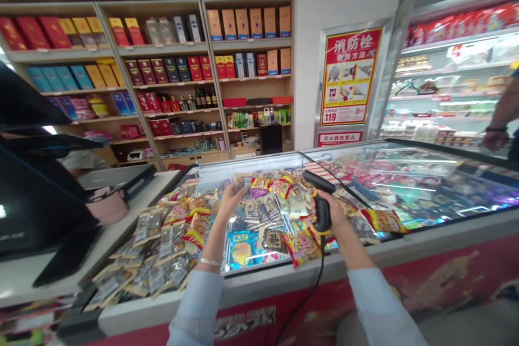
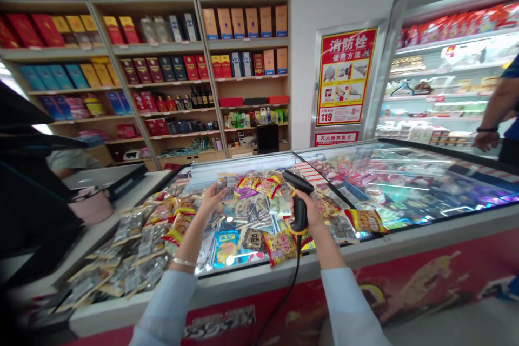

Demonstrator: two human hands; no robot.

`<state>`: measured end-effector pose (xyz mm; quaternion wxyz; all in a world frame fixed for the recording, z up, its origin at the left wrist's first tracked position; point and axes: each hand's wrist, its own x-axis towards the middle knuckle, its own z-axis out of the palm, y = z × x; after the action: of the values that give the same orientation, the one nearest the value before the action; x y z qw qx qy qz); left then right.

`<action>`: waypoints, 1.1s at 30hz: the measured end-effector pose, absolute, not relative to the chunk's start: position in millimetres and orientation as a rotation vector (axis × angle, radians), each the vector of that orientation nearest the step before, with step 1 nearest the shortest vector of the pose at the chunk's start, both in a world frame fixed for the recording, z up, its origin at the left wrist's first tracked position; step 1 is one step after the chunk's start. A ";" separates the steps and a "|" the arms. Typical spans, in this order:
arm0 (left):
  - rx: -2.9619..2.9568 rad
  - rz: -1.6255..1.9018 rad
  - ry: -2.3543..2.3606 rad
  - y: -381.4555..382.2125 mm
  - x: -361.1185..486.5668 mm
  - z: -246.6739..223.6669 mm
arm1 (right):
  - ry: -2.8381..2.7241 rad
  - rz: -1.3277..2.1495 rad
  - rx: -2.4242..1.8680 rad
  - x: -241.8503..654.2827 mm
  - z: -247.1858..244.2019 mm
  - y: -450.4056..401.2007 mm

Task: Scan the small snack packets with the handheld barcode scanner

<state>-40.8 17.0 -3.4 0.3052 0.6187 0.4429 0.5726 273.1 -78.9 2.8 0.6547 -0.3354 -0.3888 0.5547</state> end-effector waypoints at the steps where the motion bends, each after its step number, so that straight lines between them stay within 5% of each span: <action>1: 1.591 1.562 1.175 14.9 -50.1 -4.5 | -0.885 1.268 -0.748 259.1 3.6 -78.9; 12: 1.361 1.967 1.498 16.3 -90.1 -44.3 | -1.122 1.515 -0.807 148.1 -23.5 -72.0; 33: 1.251 2.220 1.512 3.3 -102.1 -40.2 | -1.216 1.676 -0.872 148.8 -33.8 -71.9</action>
<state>-102.1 3.3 -40.2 0.0891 0.4207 0.5083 0.7461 148.8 -71.9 -33.8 0.4325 -0.3498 -0.4880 0.6727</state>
